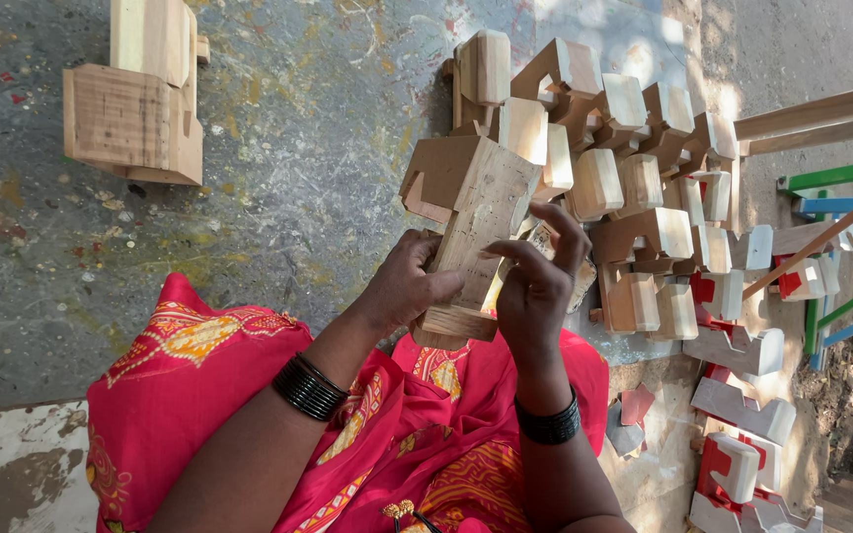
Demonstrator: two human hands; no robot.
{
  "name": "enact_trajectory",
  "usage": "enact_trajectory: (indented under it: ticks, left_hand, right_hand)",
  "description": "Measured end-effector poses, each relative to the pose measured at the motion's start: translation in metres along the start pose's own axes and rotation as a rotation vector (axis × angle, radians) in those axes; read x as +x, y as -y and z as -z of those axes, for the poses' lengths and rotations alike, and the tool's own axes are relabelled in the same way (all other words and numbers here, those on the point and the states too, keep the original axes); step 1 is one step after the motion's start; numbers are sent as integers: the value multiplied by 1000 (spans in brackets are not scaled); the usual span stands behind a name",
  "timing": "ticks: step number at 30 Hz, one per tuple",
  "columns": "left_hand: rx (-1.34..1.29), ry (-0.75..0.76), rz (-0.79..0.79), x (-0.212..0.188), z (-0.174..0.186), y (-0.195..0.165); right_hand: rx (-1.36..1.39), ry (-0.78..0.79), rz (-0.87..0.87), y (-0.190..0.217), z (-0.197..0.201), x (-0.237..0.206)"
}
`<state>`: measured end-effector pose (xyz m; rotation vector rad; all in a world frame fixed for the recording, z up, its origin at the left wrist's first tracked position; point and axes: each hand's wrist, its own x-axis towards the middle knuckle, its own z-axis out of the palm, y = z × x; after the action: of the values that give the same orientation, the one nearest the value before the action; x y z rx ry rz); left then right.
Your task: The person sits on the ground and assembles wooden toy pieces. They take a small tin of glue, apply glue to a wooden toy part with their fingers, press the pieces together to fit them, and set the assembled toy down with other finished pieces.
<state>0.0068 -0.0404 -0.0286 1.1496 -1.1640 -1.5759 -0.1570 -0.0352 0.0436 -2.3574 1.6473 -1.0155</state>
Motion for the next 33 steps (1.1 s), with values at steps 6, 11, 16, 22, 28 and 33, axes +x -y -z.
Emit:
enact_trajectory:
  ticks: [6, 11, 16, 22, 28, 33]
  left_hand:
    - [-50, 32, -11, -2, 1, -1]
    - [-106, 21, 36, -1, -1, -1]
    - [-16, 11, 16, -2, 2, 0]
    - [-27, 25, -19, -3, 2, -1]
    - [-90, 17, -11, -2, 3, -5]
    - [-151, 31, 11, -3, 4, -5]
  right_hand:
    - [94, 44, -20, -9, 2, 3]
    - [247, -12, -192, -13, 5, 7]
    - [-165, -62, 129, -7, 3, 3]
    - [-201, 66, 150, -10, 3, 6]
    - [-33, 136, 54, -12, 4, 10]
    - [-47, 138, 166, -6, 3, 14]
